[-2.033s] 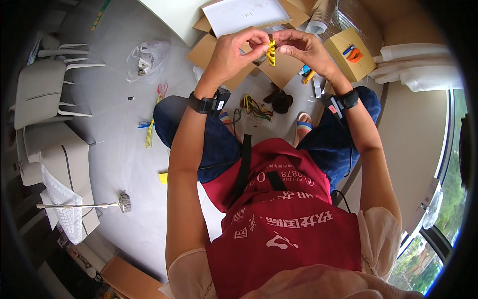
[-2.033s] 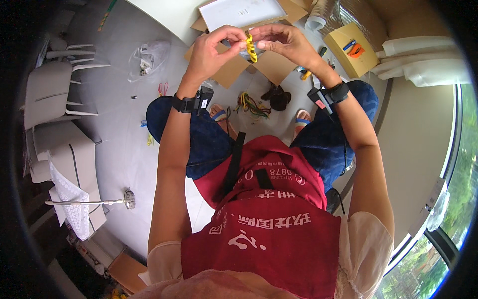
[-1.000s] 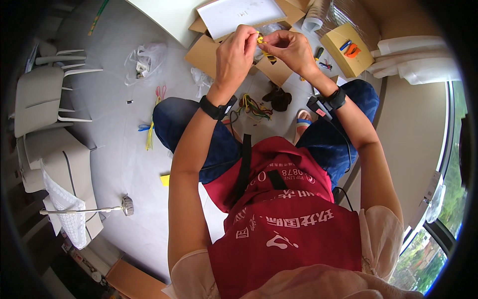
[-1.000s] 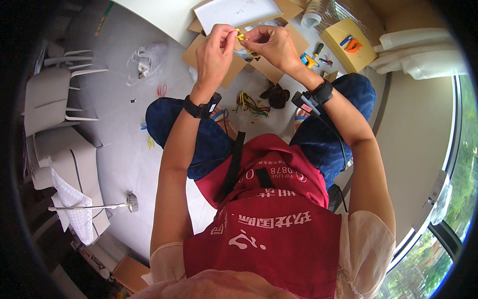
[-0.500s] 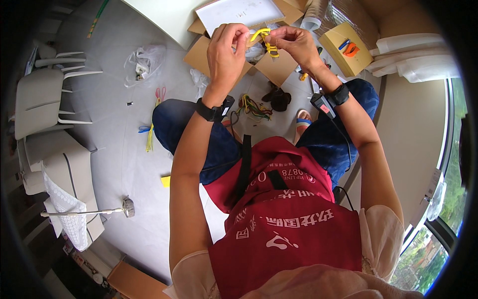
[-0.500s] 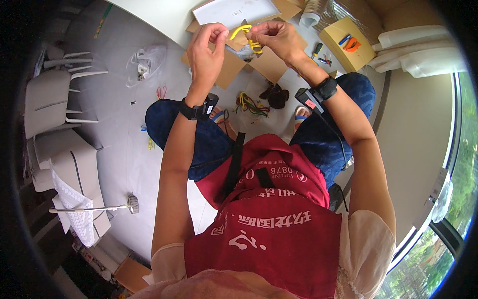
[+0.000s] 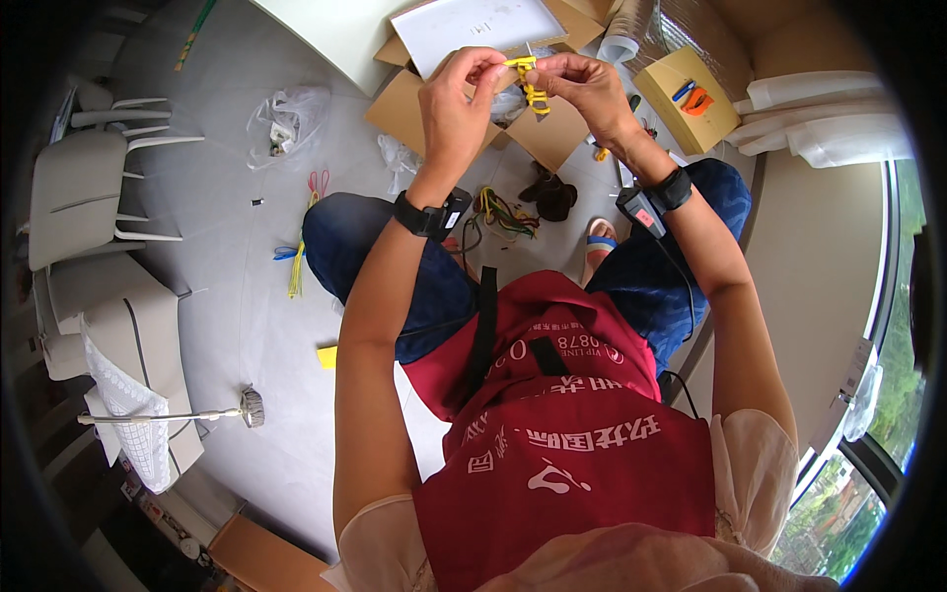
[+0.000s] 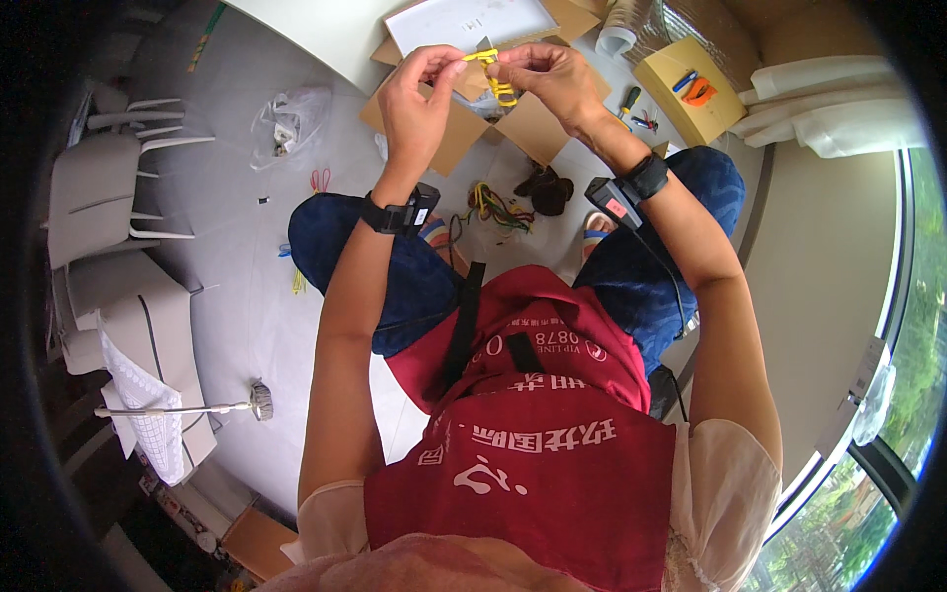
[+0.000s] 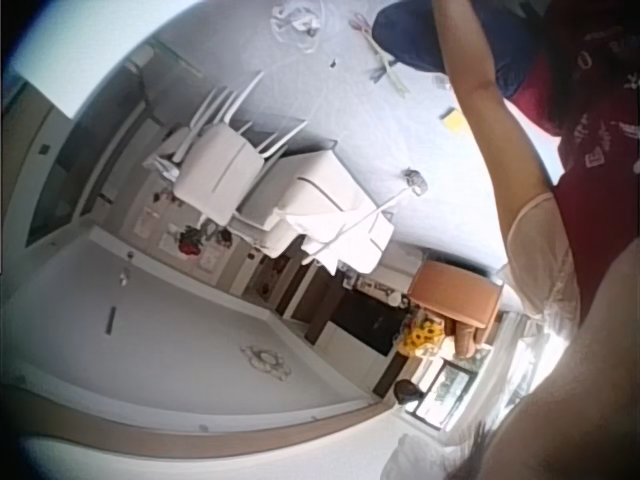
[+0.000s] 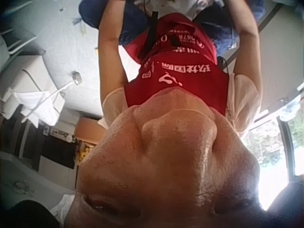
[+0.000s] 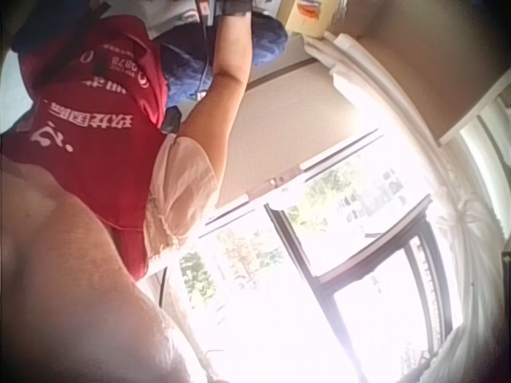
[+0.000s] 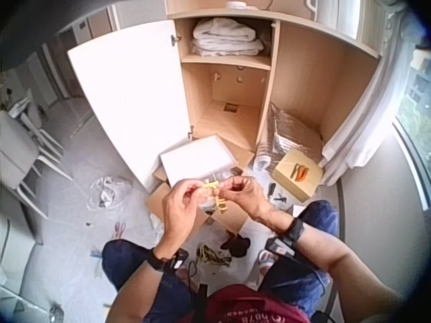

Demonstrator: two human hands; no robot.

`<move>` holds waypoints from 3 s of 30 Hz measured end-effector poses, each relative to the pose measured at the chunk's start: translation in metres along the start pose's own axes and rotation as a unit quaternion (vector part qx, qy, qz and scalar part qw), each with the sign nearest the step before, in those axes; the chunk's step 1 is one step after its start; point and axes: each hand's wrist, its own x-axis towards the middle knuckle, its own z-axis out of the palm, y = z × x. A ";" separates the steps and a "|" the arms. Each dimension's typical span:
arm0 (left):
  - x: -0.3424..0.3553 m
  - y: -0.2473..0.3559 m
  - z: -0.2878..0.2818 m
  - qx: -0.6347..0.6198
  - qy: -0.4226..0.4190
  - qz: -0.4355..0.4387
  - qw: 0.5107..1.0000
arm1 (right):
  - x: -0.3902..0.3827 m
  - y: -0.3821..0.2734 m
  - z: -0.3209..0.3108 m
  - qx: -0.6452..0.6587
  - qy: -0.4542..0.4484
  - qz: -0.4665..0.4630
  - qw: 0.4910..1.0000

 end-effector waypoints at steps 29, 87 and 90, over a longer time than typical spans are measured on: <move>-0.006 0.004 -0.014 0.161 -0.113 0.137 0.971 | -0.002 -0.002 0.005 -0.252 -0.083 0.015 0.964; 0.010 -0.022 -0.011 -0.184 -0.155 -0.093 0.966 | -0.001 0.009 0.013 0.025 -0.065 -0.027 0.997; 0.006 -0.021 -0.009 -0.126 -0.145 -0.047 0.980 | -0.001 0.009 0.014 0.022 -0.058 -0.023 0.998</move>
